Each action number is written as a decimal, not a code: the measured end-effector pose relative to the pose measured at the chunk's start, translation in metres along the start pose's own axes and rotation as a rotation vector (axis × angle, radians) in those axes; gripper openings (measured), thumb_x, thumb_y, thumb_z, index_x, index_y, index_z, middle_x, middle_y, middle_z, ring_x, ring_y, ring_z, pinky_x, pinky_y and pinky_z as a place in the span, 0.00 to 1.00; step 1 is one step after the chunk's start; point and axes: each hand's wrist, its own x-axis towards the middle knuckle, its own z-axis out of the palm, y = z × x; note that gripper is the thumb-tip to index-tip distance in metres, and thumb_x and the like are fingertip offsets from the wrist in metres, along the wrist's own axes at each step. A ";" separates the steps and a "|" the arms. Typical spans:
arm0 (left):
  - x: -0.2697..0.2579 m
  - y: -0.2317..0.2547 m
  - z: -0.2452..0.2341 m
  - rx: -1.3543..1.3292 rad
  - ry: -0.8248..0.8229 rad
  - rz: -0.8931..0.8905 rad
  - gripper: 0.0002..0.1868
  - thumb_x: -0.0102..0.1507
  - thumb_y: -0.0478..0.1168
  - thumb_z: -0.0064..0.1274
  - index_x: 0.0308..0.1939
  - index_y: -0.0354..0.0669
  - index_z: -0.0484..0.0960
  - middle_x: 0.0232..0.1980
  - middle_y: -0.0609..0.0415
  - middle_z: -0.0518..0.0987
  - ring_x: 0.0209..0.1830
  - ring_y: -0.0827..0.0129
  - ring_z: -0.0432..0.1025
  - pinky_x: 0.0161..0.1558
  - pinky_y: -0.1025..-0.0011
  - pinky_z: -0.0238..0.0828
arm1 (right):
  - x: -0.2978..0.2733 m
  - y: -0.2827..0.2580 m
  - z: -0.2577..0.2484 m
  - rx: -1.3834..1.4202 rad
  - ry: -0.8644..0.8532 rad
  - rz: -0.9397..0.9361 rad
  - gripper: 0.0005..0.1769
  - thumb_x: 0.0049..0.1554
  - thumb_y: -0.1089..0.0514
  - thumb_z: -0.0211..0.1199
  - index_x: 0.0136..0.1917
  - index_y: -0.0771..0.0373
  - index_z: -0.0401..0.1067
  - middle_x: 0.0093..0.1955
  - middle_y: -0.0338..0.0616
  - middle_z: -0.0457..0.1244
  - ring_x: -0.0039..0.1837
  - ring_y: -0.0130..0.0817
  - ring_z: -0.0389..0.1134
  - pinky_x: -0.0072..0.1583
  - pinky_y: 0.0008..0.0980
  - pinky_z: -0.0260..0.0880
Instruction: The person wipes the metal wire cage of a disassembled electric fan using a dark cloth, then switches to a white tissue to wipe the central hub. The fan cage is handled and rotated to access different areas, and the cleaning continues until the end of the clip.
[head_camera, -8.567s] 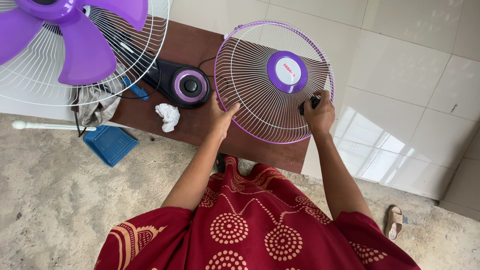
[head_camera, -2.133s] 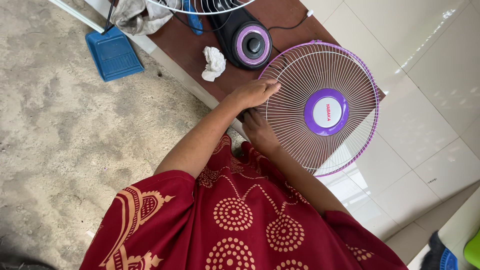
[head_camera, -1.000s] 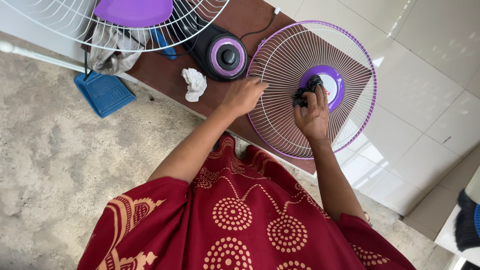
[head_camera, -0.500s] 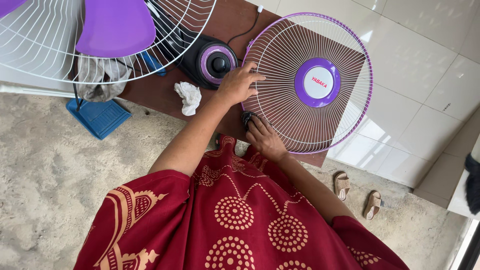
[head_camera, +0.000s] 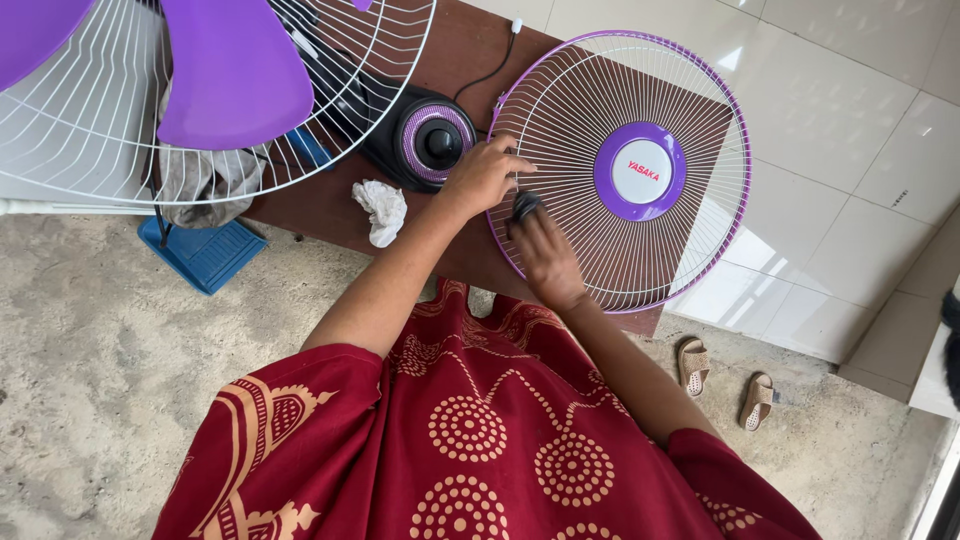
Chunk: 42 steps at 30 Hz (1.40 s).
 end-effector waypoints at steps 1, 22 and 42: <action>0.000 0.000 0.000 -0.005 -0.006 -0.011 0.21 0.58 0.35 0.64 0.54 0.60 0.88 0.65 0.47 0.73 0.60 0.54 0.71 0.63 0.57 0.69 | -0.003 -0.008 0.001 -0.009 -0.043 -0.059 0.23 0.51 0.72 0.61 0.60 0.65 0.76 0.66 0.60 0.65 0.72 0.57 0.63 0.72 0.51 0.64; -0.029 0.034 0.030 0.004 0.031 0.008 0.17 0.60 0.41 0.64 0.53 0.57 0.86 0.58 0.53 0.74 0.58 0.59 0.73 0.56 0.58 0.75 | -0.022 0.035 0.006 0.092 0.206 0.293 0.15 0.64 0.75 0.58 0.63 0.69 0.76 0.65 0.60 0.67 0.72 0.53 0.67 0.72 0.46 0.72; -0.043 0.066 0.046 -0.073 -0.011 0.058 0.21 0.63 0.47 0.59 0.59 0.45 0.82 0.49 0.48 0.78 0.42 0.60 0.78 0.47 0.59 0.79 | -0.037 0.107 -0.038 0.134 0.249 0.592 0.22 0.58 0.74 0.56 0.63 0.62 0.75 0.65 0.64 0.65 0.68 0.63 0.64 0.70 0.55 0.67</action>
